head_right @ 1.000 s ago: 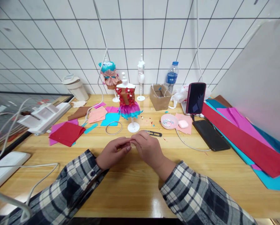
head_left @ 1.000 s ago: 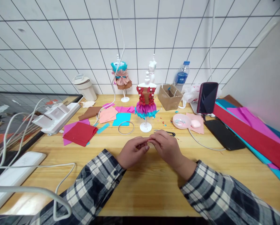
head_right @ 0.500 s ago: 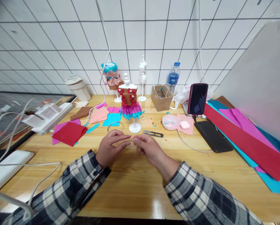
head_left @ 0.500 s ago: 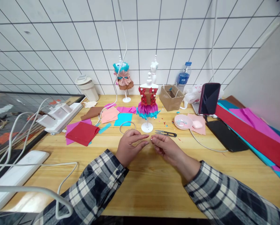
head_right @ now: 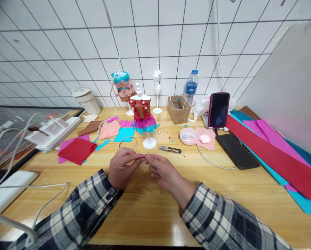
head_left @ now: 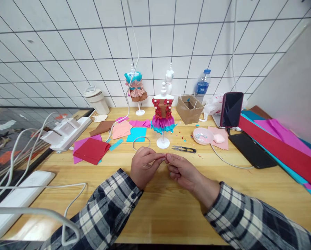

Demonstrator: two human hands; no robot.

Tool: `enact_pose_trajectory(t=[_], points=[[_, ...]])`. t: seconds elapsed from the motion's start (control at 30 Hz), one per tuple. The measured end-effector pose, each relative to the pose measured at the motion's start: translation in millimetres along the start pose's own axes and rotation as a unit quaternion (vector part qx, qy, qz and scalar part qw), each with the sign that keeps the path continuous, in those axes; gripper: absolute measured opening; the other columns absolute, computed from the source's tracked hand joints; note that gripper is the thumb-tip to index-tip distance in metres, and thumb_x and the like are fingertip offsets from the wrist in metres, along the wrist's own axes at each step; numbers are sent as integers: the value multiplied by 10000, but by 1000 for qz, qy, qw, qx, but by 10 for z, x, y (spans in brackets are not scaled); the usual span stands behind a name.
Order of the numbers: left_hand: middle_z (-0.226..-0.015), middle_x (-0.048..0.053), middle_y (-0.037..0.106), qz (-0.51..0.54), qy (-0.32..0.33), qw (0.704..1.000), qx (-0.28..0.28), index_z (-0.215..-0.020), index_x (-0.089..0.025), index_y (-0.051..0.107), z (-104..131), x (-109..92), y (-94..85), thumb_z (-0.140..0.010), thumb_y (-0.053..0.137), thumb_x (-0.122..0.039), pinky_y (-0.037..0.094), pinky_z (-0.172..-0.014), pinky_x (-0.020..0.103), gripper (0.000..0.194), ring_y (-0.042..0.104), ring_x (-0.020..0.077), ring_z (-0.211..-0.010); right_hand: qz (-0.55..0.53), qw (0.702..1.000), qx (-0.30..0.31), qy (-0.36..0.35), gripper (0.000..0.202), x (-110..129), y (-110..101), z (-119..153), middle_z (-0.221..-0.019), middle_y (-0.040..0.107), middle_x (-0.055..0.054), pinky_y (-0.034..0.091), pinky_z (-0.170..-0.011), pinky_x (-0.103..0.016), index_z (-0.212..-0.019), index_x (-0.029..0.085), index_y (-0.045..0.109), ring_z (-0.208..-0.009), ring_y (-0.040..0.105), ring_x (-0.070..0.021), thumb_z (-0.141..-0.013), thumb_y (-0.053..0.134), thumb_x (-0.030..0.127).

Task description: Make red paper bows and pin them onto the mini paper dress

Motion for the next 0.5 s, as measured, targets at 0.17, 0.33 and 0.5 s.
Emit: enact_pose_trajectory(t=[0.17, 0.33, 0.5], points=[[-651, 14, 635, 12, -6, 999, 29, -781, -222, 720, -25, -14, -18, -790, 649, -260, 432, -644, 275, 81, 551, 139, -666, 57, 998, -2, -22, 342, -15, 5, 3, -591, 426, 87, 114, -369, -176, -767, 158, 569, -403, 199, -9, -651, 753, 423], [-664, 28, 636, 135, -155, 976, 67, -728, -173, 692, -34, 84, 20, -789, 637, -314, 459, -623, 259, 163, 564, 136, -640, 212, 971, -15, -111, 304, 75, -29, -15, -691, 511, 50, 209, -362, -184, -858, 182, 595, -398, 296, -22, -725, 666, 445], [-747, 37, 675, 313, -317, 891, 91, -749, -143, 674, 31, 215, 116, -742, 668, -387, 482, -645, 250, 244, 593, 139, -684, 481, 793, -79, -367, 145, 298, -6, 117, -721, 599, 8, 397, -521, -232, -888, 227, 665, -526, 462, -86, -759, 654, 292]])
Point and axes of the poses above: each hand's wrist, its own z-axis away from the middle knuckle, its own y-axis out of the palm, x = y × z, the point moved 3 cm from there along -z, towards the middle knuckle
